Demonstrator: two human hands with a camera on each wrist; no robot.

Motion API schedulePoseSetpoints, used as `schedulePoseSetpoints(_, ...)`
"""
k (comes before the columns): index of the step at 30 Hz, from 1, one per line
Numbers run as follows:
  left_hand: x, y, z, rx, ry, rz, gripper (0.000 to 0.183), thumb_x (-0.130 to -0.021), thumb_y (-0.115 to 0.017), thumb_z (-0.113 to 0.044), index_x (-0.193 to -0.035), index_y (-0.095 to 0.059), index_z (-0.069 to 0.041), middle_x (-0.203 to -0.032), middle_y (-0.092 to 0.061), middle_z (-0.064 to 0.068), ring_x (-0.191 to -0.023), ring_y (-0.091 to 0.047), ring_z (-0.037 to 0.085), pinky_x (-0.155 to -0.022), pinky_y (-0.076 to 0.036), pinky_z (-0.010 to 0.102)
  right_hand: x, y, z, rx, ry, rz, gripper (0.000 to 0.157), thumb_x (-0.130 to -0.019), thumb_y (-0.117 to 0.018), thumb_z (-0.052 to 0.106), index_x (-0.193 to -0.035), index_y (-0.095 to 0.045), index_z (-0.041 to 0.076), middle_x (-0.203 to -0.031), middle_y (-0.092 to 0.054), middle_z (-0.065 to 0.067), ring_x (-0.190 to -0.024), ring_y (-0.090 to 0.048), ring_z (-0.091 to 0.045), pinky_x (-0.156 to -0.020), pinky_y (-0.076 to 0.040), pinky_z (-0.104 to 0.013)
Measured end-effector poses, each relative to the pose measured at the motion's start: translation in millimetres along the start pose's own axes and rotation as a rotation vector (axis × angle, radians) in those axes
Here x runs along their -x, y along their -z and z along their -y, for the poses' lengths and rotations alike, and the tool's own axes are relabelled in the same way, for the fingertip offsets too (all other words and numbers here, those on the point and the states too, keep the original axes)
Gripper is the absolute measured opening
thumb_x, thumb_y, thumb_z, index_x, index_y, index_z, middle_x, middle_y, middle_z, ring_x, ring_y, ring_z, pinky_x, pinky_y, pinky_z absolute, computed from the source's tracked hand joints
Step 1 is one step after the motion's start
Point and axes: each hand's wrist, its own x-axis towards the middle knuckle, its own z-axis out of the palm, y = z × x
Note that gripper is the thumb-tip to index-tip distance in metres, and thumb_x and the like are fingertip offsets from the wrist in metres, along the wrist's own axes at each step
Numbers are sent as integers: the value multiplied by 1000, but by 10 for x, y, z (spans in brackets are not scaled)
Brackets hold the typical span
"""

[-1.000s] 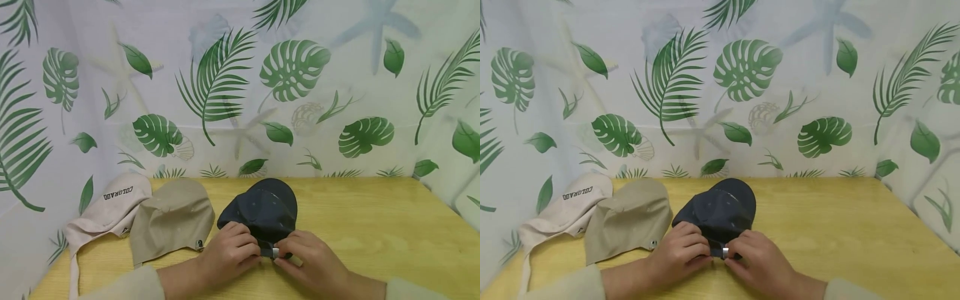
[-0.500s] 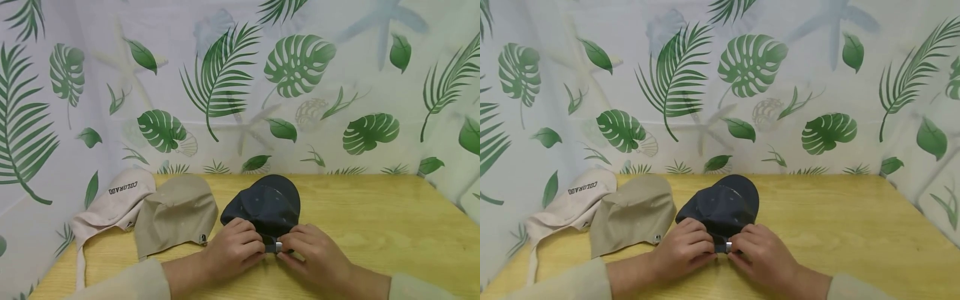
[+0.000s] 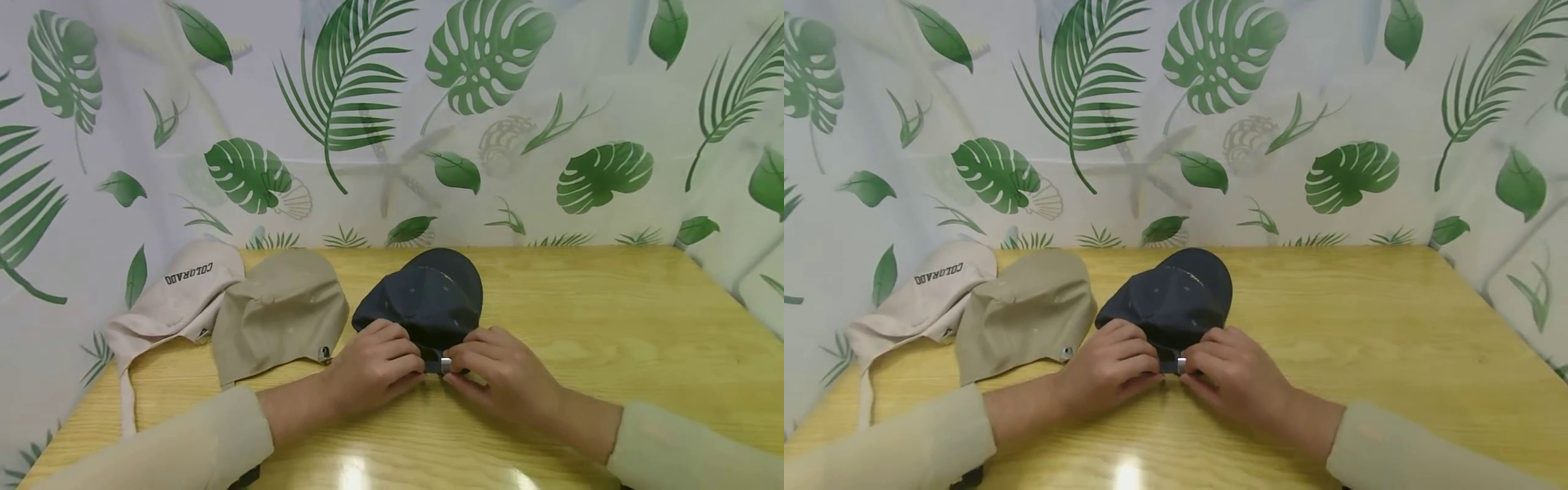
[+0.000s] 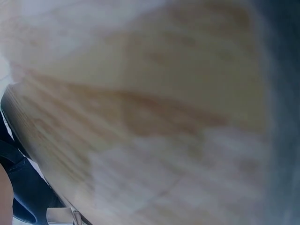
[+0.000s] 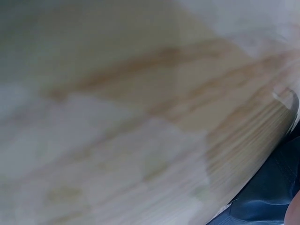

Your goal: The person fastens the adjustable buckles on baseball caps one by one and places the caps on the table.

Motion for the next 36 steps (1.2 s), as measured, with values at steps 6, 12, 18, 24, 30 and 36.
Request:
schedulePoseSetpoints(6,-14,3,7,-4,-23,-17,13,-82,-82,-22,-89,-73,-16,-87,-70,-7,-85,-61,13,-82,-49,28,8,13,-3,1,-7,39,22,-97,-64,32,-82,-68,16,-89,-71,2,-77,-62,-12,-64,-44,-27)
schedulePoseSetpoints(12,-18,13,19,-8,-20,-23,13,-82,-82,-21,-89,-73,-16,-88,-70,-7,-86,-61,13,-82,-48,28,5,-4,-19,-15,-15,30,22,-96,-66,33,-82,-68,16,-90,-72,2,-78,-63,-13,-66,-45,-27)
schedulePoseSetpoints(18,-10,12,2,-16,-18,-26,15,-80,-84,-23,-89,-74,-16,-88,-71,-7,-85,-62,12,-82,-49,27,-9,-29,8,-27,-27,22,22,-95,-66,34,-83,-70,16,-90,-71,3,-78,-63,-12,-68,-45,-27)
schedulePoseSetpoints(24,-18,16,3,-22,-34,-22,16,-80,-84,-24,-89,-74,-16,-89,-72,-7,-86,-62,12,-83,-49,27,-32,-44,35,-14,-39,21,26,-97,-63,37,-85,-72,15,-90,-72,3,-78,-63,-12,-70,-46,-27)
schedulePoseSetpoints(30,-9,15,-16,-15,-27,-32,14,-81,-83,-25,-89,-75,-17,-89,-72,-8,-85,-62,11,-83,-49,26,-22,-69,63,-12,-42,3,25,-96,-64,37,-86,-71,15,-88,-70,5,-77,-61,-11,-70,-45,-25)
schedulePoseSetpoints(36,-26,-6,9,-7,-24,-43,15,-82,-83,-27,-90,-75,-18,-89,-71,-8,-84,-61,9,-82,-48,25,-31,-85,47,7,-22,-48,26,-97,-62,37,-82,-65,17,-86,-67,7,-76,-58,-9,-68,-40,-22)
